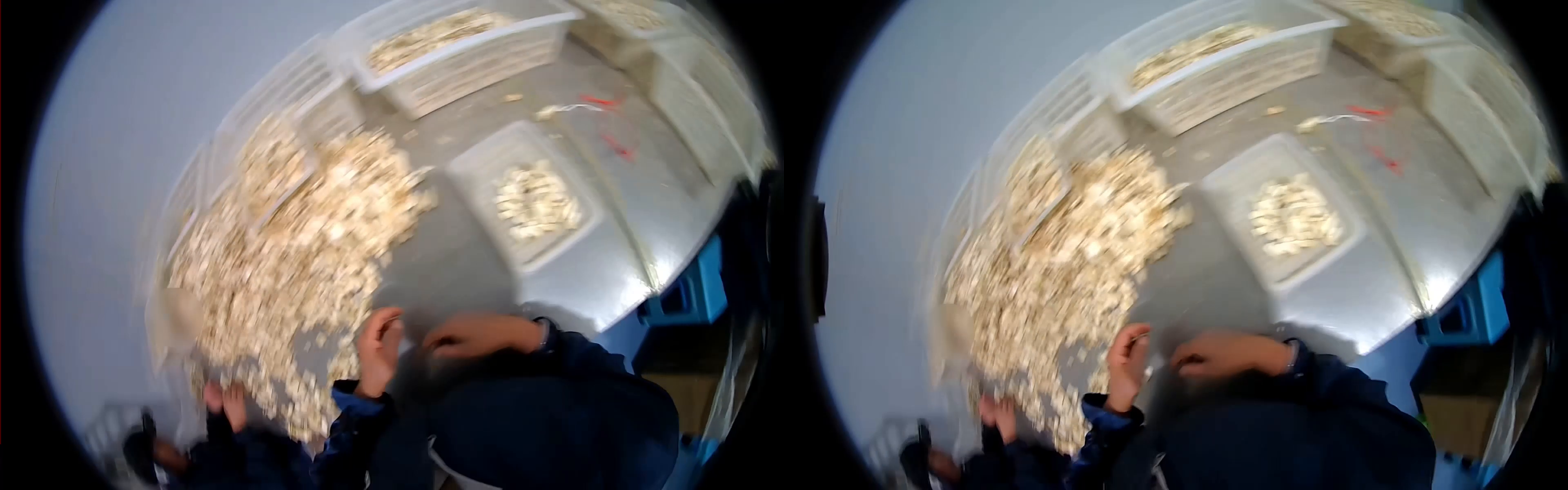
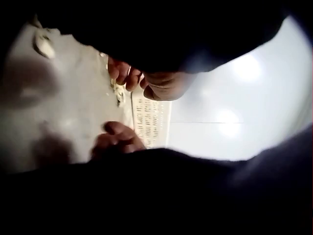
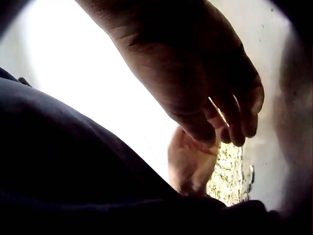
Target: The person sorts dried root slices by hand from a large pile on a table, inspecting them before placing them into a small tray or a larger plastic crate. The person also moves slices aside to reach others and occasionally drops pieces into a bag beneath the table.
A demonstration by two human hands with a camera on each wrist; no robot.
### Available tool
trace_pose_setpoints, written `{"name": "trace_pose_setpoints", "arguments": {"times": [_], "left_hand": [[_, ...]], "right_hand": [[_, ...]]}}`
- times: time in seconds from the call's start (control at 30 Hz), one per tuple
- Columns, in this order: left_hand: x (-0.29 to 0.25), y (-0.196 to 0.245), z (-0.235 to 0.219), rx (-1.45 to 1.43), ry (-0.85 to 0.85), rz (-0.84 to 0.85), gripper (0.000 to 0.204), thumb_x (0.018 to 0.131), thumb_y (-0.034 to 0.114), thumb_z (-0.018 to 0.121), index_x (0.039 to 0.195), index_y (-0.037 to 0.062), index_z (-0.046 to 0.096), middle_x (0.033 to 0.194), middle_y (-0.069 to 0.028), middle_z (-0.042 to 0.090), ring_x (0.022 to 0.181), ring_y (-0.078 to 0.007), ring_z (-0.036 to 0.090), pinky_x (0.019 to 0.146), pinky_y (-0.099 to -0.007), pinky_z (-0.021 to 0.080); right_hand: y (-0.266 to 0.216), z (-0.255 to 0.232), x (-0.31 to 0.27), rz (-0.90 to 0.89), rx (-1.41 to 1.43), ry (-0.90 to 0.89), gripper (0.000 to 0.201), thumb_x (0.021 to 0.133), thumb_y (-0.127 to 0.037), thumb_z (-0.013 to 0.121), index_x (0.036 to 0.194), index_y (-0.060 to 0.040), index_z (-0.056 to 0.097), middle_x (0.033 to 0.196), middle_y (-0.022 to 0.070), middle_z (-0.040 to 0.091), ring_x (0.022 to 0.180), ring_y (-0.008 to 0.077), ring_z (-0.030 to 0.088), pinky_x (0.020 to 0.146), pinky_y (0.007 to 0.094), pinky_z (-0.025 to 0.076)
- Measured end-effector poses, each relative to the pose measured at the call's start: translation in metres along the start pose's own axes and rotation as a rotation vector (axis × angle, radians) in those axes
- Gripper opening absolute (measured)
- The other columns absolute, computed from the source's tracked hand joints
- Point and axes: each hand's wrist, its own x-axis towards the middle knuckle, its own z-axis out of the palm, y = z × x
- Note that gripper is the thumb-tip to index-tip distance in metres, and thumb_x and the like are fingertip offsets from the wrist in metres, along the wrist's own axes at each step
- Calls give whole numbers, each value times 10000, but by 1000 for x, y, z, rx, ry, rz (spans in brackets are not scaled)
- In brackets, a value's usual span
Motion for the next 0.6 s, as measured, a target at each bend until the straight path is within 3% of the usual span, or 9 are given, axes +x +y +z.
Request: {"name": "trace_pose_setpoints", "arguments": {"times": [0.07,0.17,0.23,0.3,0.4,0.47,0.53,0.6], "left_hand": [[-37,-20,-15,337,27,248,223,972,56,590,1189,24,629,1058,-119,680,1016,-260,660,870,-340,506],[-78,-29,-22,364,-81,213,227,942,50,627,1167,24,632,1073,-138,670,1011,-307,654,867,-363,523],[-85,5,-26,376,-250,187,225,921,38,641,1146,34,639,1086,-134,663,1014,-333,647,866,-380,532],[-79,44,-37,417,-283,318,247,879,39,659,1126,43,642,1103,-127,655,1035,-327,641,868,-393,535],[-70,99,-46,469,-212,597,287,824,74,663,1110,63,644,1102,-104,634,1058,-278,637,883,-374,528],[-71,149,-48,538,-224,712,269,845,127,631,1106,62,636,1078,-83,622,1024,-234,633,867,-341,514],[-84,180,-50,647,-351,808,290,865,167,605,1130,50,626,1047,-68,604,964,-199,618,841,-306,497],[-100,195,-43,715,-201,991,230,838,235,562,901,19,612,841,-50,566,817,-183,585,734,-264,432]], "right_hand": [[-15,-8,13,40,-33,23,292,966,-231,642,1190,-44,667,969,145,727,870,267,708,777,371,537],[-19,-12,29,228,165,9,286,978,-190,640,1210,-23,659,934,77,715,846,141,663,754,298,523],[-17,-12,37,298,281,13,267,982,-171,635,1193,-9,663,923,45,705,838,97,636,741,267,510],[-14,-5,39,368,413,43,249,981,-159,633,1169,-1,669,923,30,700,832,83,625,733,250,502],[-25,-1,47,447,380,35,236,977,-139,630,1161,2,674,927,31,695,839,82,625,744,246,507],[-24,-1,45,433,282,34,246,977,-129,626,1178,5,670,932,31,696,846,84,628,754,245,511],[-25,3,46,451,238,16,253,977,-123,625,1189,8,668,934,32,697,850,87,629,760,245,513],[-35,5,47,509,243,12,257,977,-120,626,1194,11,669,934,33,699,850,89,627,763,246,511]]}}
